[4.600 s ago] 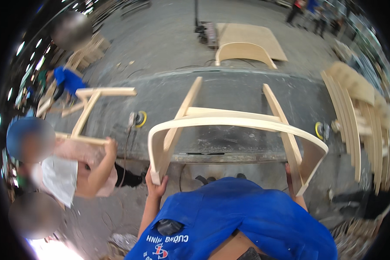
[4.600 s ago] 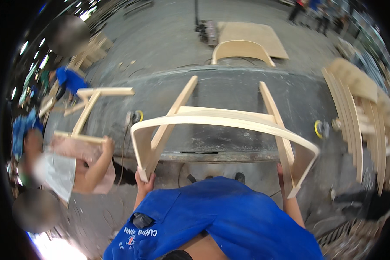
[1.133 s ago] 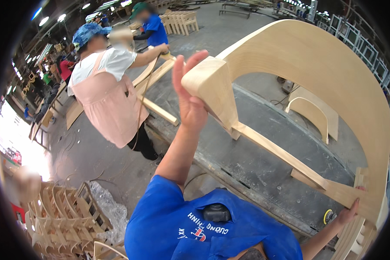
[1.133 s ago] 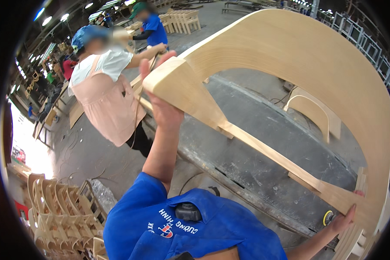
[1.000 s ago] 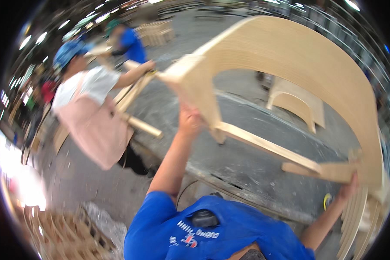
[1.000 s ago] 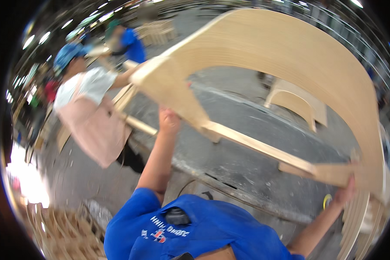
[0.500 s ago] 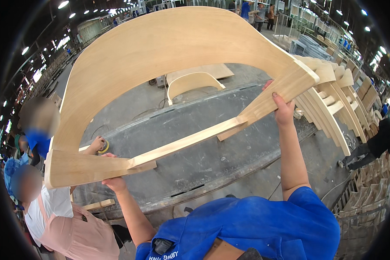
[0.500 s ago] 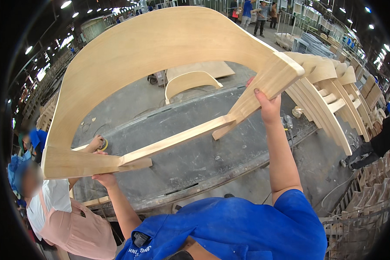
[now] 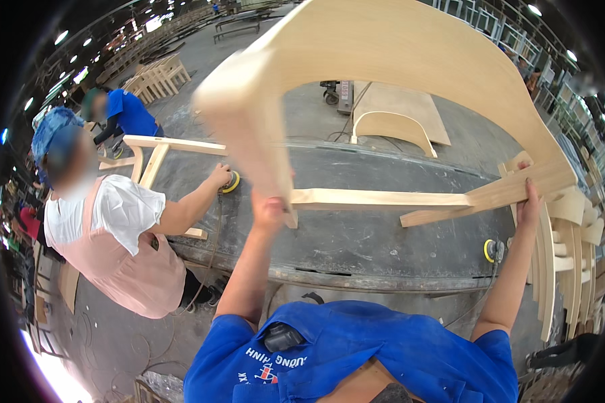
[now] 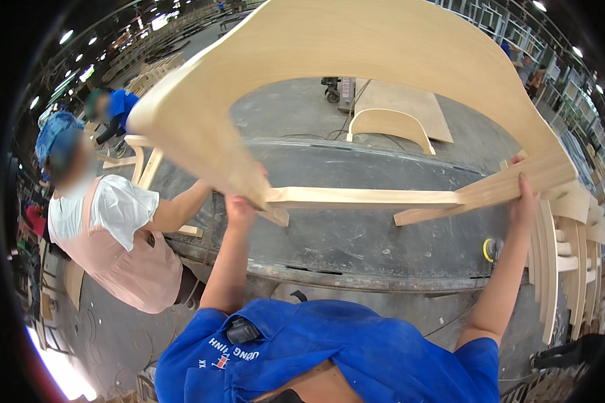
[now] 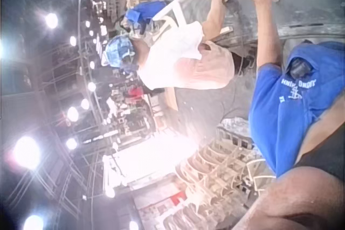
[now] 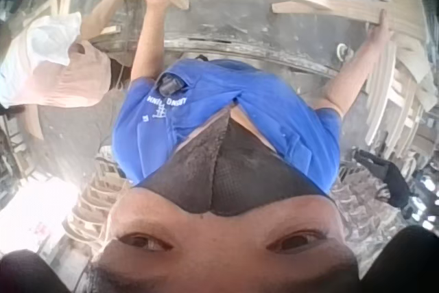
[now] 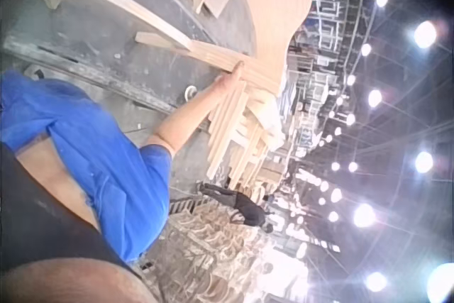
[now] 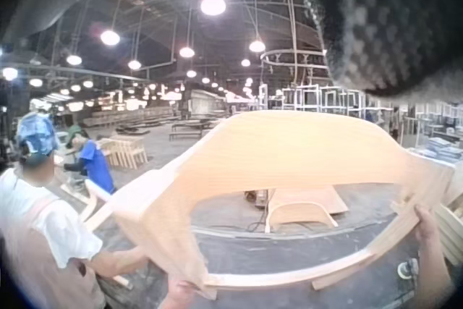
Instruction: The person uses an orbital sander to smooth the surfaces of a wooden chair frame in a workshop. They repeatedly reposition the chair and sand different sections including the legs, seat, and backrest.
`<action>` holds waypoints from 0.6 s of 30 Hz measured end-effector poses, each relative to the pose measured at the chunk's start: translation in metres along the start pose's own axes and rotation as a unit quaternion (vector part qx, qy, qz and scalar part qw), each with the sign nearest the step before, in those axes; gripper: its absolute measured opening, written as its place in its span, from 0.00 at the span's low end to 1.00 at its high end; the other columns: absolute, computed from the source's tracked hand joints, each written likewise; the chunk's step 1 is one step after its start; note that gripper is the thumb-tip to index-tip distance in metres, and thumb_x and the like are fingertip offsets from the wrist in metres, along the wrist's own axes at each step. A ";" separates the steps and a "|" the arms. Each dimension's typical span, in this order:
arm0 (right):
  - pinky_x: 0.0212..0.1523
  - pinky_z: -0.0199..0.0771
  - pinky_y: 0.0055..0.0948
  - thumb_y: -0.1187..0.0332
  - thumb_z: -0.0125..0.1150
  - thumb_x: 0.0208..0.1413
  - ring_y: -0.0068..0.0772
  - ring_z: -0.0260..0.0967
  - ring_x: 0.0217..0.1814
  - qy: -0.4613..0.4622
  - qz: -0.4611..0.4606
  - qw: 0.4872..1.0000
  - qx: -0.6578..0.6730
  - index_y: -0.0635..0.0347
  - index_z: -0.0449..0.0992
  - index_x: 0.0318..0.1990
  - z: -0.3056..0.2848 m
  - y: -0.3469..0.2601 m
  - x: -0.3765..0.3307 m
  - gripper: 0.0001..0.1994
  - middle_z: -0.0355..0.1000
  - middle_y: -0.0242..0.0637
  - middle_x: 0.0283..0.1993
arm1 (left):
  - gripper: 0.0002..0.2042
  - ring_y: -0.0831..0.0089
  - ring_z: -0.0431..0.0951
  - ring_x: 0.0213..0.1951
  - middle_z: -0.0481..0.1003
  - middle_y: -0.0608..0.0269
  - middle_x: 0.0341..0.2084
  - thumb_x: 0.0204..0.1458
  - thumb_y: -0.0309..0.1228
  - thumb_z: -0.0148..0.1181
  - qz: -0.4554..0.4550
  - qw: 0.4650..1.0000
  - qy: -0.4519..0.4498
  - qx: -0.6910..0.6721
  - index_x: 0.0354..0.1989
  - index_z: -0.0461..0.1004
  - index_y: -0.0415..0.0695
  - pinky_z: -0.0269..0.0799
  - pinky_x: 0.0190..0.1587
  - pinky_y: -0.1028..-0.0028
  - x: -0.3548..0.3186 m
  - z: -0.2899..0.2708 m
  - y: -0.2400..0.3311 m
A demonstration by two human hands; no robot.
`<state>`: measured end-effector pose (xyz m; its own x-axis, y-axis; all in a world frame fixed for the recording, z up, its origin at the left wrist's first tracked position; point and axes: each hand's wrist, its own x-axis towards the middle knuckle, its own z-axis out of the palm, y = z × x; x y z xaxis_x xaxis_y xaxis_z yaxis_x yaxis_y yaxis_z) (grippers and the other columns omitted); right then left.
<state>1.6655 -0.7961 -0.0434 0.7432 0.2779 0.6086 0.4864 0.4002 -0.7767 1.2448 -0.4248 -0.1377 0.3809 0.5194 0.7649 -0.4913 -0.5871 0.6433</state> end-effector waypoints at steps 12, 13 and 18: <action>0.63 0.58 0.40 0.65 0.73 0.39 0.46 0.56 0.65 -0.320 -0.024 0.918 -0.232 0.63 0.49 0.67 0.190 -0.017 -0.170 0.48 0.55 0.49 0.63 | 0.36 0.47 0.63 0.55 0.60 0.40 0.55 0.54 0.38 0.54 0.164 0.966 0.003 0.198 0.66 0.46 0.35 0.59 0.57 0.56 0.111 0.196 0.085; 0.63 0.58 0.40 0.65 0.73 0.40 0.47 0.56 0.66 -0.355 0.004 0.913 -0.202 0.63 0.42 0.69 0.204 -0.016 -0.183 0.52 0.54 0.51 0.63 | 0.35 0.46 0.63 0.56 0.59 0.40 0.56 0.54 0.37 0.54 0.148 0.972 -0.008 0.182 0.66 0.47 0.35 0.58 0.57 0.55 0.117 0.210 0.083; 0.63 0.58 0.42 0.71 0.68 0.47 0.46 0.54 0.67 -0.246 0.078 0.966 -0.015 0.57 0.25 0.70 0.229 0.012 -0.206 0.55 0.50 0.53 0.65 | 0.34 0.45 0.61 0.57 0.58 0.41 0.57 0.53 0.33 0.56 0.090 0.967 -0.036 0.237 0.66 0.49 0.36 0.58 0.58 0.55 0.139 0.273 0.080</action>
<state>1.4124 -0.6484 -0.1410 0.5044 0.7169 0.4813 0.4048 0.2961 -0.8652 1.4726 -0.5690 0.0285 0.3835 0.3475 0.8557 -0.1477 -0.8915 0.4282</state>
